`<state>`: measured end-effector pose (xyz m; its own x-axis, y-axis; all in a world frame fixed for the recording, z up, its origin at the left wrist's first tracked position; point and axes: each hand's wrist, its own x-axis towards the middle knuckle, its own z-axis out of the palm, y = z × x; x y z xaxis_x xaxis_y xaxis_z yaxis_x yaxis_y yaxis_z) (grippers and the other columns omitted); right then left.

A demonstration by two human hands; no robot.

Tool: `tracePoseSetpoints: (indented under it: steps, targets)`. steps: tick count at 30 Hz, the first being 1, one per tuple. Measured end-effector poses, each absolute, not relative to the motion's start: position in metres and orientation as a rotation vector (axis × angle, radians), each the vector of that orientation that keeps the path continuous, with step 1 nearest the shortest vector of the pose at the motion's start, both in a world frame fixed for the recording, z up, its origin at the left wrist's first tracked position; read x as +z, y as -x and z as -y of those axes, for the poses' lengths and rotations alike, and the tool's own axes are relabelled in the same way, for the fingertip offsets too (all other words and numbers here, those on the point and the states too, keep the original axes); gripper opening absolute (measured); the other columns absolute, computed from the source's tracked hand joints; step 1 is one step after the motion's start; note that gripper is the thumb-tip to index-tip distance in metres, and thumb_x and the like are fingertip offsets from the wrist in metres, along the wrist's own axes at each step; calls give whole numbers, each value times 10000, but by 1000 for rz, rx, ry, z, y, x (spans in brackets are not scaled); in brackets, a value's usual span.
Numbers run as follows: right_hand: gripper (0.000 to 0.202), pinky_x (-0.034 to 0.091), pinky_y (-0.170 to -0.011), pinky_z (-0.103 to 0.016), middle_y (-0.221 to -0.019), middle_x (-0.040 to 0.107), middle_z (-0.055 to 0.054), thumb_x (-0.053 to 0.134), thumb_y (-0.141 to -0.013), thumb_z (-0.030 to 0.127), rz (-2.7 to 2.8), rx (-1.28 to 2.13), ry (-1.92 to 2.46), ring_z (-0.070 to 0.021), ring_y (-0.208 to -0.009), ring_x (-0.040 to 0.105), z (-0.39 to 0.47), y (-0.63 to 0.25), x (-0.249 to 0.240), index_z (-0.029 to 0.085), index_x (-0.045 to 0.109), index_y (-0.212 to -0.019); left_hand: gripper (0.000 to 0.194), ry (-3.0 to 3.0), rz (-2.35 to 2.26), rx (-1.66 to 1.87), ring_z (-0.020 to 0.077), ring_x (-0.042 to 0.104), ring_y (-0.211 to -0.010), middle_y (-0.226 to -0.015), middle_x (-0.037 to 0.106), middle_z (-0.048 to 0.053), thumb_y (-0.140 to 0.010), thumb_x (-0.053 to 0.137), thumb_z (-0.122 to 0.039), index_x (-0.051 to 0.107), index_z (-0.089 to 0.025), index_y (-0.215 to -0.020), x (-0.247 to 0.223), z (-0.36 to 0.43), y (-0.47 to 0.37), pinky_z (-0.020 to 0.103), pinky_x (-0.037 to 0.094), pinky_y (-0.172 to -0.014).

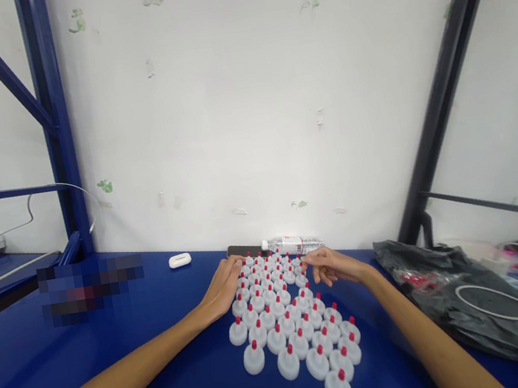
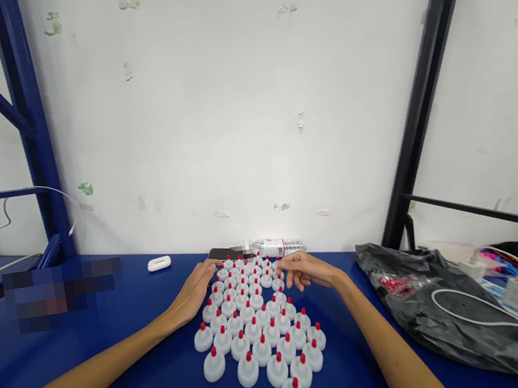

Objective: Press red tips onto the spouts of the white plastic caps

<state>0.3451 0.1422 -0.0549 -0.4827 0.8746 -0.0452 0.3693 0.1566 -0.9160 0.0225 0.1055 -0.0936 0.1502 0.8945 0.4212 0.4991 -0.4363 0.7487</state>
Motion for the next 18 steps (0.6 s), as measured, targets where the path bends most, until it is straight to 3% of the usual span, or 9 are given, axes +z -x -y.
tracePoseSetpoints:
  steps: [4,8,14,18]
  targets:
    - [467,360,-406,-152,-816,770,-111,677,-860,579,1967,1543,1088,-148,-623,718,-139,-341,-58,117,697,-927,439,-1988,-1335,1201,257,577,-1130,-1120,661,56,-1014,241,-453,610,-251,-1140,-93,-105,-22,426,405,-1049]
    - [468,401,-441,-151,-970,774,-148,654,-884,582,1995,1568,1050,-190,-777,754,-139,-338,-61,124,692,-972,448,-1987,-1341,1190,260,571,-1143,-1109,650,60,-1013,237,-457,606,-245,-1153,-93,-104,-22,427,399,-1055]
    - [488,346,-407,-151,-1174,727,-171,633,-898,583,1996,1549,1027,-136,-683,722,-137,-336,-59,139,701,-1089,452,-1986,-1346,1189,255,582,-1107,-1094,650,57,-1014,235,-457,610,-249,-1155,-93,-104,-23,425,413,-1043]
    - [387,229,-379,-162,-1016,757,-98,724,-847,507,2008,1422,1000,-47,-502,560,-135,-334,-55,157,726,-1013,457,-1981,-1352,1189,259,589,-1084,-1092,656,55,-1016,243,-465,616,-252,-1173,-93,-104,-22,431,424,-1031]
